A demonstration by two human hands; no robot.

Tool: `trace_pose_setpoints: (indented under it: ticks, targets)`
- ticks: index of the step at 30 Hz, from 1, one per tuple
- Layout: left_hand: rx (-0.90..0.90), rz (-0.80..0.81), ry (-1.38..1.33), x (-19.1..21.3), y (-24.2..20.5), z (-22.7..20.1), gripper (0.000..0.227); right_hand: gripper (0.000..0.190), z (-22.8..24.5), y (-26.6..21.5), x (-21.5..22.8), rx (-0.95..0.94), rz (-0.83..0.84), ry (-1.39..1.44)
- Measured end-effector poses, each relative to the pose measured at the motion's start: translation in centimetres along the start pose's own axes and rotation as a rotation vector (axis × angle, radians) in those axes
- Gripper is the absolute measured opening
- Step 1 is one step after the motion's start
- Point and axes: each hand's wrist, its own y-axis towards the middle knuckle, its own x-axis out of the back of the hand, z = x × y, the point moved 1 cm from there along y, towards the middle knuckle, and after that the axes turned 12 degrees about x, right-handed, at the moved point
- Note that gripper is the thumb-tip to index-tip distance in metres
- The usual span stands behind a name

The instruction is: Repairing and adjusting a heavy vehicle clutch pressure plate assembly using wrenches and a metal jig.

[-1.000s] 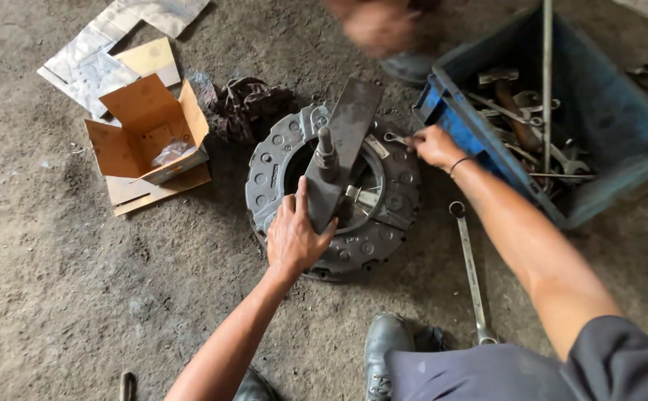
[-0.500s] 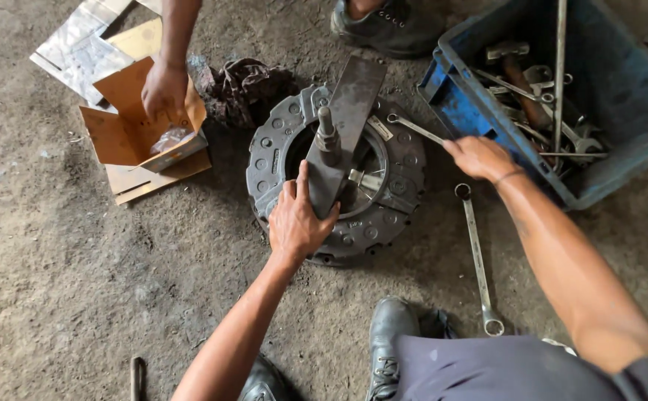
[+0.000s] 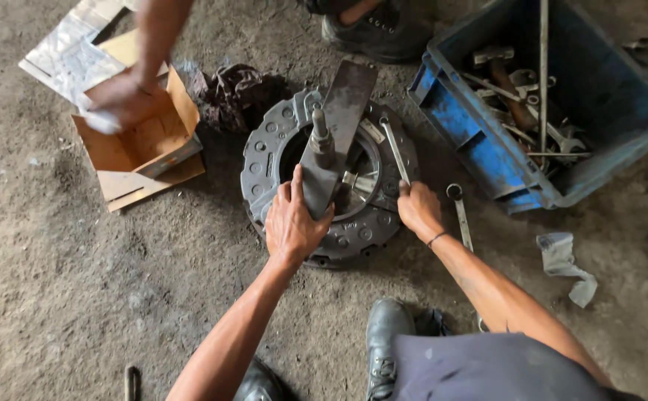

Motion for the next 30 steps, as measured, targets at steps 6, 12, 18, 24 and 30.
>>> trace_pose_setpoints:
  ticks: [6, 12, 18, 24, 30]
  targets:
    - [0.012, 0.042, 0.011, 0.2, 0.3, 0.1, 0.106, 0.06, 0.8, 0.0, 6.2, -0.011, -0.15, -0.033]
    - [0.032, 0.064, -0.001, 0.7, 0.2, -0.1, 0.105, 0.063, -4.9, 7.4, 9.6, 0.128, 0.045, -0.203]
    - [0.001, 0.032, -0.025, 0.1, 0.3, 0.4, 0.105, 0.067, -5.7, 7.9, 10.8, 0.2, 0.012, -0.297]
    - [0.0, 0.03, -0.031, 0.2, 0.4, 0.3, 0.105, 0.066, -6.4, 8.9, 10.2, 0.213, -0.03, -0.269]
    - [0.036, 0.095, 0.02, 0.2, 0.4, 0.3, 0.105, 0.071, -6.5, 11.3, 11.5, 0.145, 0.143, -0.246]
